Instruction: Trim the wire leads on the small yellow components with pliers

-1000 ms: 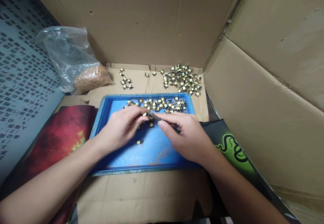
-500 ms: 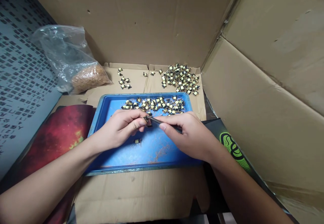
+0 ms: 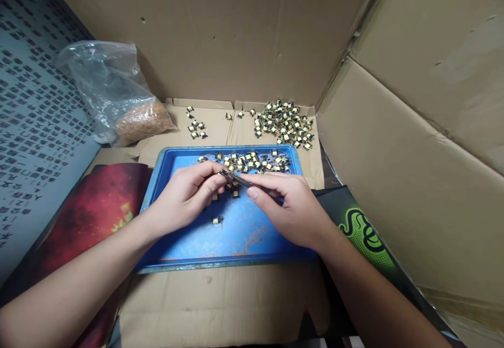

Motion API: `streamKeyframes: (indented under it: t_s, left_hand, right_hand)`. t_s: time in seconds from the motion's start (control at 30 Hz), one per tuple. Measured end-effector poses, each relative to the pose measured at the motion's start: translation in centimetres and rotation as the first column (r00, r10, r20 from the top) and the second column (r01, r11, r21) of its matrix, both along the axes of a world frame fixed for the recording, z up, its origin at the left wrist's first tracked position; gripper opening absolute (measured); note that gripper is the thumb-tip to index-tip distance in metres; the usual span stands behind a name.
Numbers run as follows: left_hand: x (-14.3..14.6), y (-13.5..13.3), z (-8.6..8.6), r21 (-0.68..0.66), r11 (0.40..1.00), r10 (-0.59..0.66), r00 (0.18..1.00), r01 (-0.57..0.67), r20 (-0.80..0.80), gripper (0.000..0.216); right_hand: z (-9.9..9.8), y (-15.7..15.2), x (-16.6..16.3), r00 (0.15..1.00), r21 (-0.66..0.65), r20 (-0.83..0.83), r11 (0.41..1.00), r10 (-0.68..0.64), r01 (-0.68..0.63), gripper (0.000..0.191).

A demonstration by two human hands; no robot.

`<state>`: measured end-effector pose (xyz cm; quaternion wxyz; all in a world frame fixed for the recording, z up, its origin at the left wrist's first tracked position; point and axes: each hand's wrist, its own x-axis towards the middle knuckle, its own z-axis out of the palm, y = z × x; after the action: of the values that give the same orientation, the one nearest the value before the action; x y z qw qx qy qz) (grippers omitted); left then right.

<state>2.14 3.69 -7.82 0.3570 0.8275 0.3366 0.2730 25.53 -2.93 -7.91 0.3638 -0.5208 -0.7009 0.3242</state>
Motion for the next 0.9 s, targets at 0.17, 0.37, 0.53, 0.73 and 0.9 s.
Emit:
streamKeyframes:
  t_s: [0.17,0.37,0.53,0.73,0.9]
  left_hand:
    - [0.1,0.1,-0.2,0.154,0.988,-0.01,0.996,0.024,-0.086,0.024]
    - [0.1,0.1,-0.6,0.206,0.977,-0.038,0.994,0.06,-0.107,0.021]
    - [0.0,0.2,-0.6,0.195,0.979,-0.039,0.993,0.059,-0.108,0.022]
    - [-0.2,0.3,-0.2,-0.066,0.989,-0.134,0.991,0.133,-0.002,0.032]
    - [-0.4,0.0,-0.2,-0.452,0.864,-0.142,0.968,0.222,0.205,0.038]
  right_hand:
    - [0.0,-0.1,-0.1,1.0,-0.031,-0.001,0.999,-0.03,0.03,0.034]
    - [-0.1,-0.2,-0.4,0.999,-0.047,0.012,0.998,-0.043,0.044,0.036]
    - [-0.2,-0.2,-0.4,0.999,-0.067,0.033,0.997,-0.023,0.026,0.037]
    - [0.3,-0.4,-0.1,0.997,-0.072,0.042,0.996,0.06,-0.056,0.035]
    - [0.9,-0.7,0.2,0.99,-0.12,-0.074,0.984,0.12,-0.129,0.036]
